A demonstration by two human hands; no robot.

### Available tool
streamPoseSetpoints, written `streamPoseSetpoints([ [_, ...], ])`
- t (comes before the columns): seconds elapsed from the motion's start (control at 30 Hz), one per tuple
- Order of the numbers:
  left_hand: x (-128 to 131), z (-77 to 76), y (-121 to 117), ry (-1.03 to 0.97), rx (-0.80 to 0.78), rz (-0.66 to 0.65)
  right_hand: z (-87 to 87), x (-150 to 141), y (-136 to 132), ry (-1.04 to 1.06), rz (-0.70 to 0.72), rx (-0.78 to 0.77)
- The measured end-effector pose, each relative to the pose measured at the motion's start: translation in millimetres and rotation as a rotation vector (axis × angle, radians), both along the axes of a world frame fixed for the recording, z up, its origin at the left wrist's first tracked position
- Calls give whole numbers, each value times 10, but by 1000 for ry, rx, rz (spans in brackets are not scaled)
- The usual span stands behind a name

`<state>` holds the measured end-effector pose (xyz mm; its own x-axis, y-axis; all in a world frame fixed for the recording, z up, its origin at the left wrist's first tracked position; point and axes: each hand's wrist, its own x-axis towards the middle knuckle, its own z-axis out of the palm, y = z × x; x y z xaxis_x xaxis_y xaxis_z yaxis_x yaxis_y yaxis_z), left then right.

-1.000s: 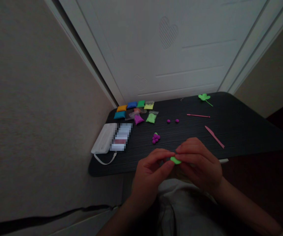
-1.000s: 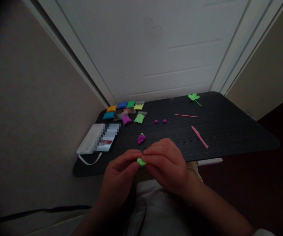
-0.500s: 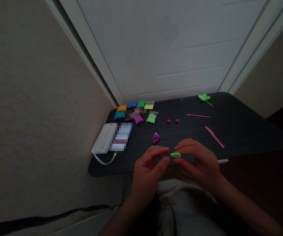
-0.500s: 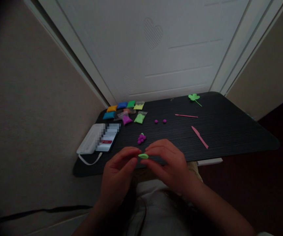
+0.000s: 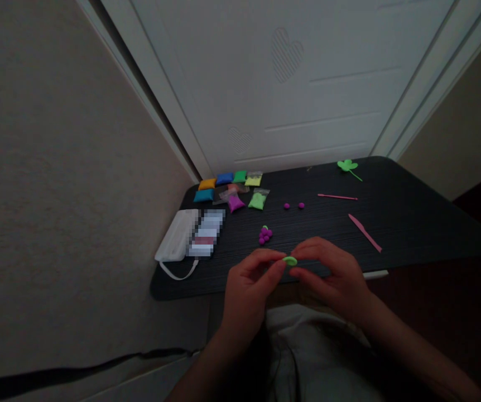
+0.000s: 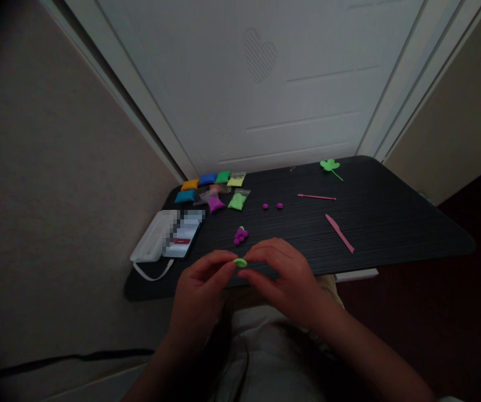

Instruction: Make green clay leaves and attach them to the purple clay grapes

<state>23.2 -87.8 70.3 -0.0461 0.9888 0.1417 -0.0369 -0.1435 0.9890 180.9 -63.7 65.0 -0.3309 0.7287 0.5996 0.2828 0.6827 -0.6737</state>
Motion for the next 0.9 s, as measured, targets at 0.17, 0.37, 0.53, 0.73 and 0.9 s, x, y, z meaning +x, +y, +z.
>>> streamPoseSetpoints([
  [0.17,25,-28,-14,-15,-26,9,14,-13,0,41,-15,-50],
  [0.37,7,-9,-44,282,132,65,21,-40,-2,58,-53,-63],
  [0.53,18,-6,-42,306,148,93,22,-66,-22,73,-47,-79],
  [0.73,30,-34,-33,282,136,144,12,-109,-29,110,-68,-89],
  [0.9,26,-48,-32,354,229,170,0,-121,-18,81,-80,-76],
])
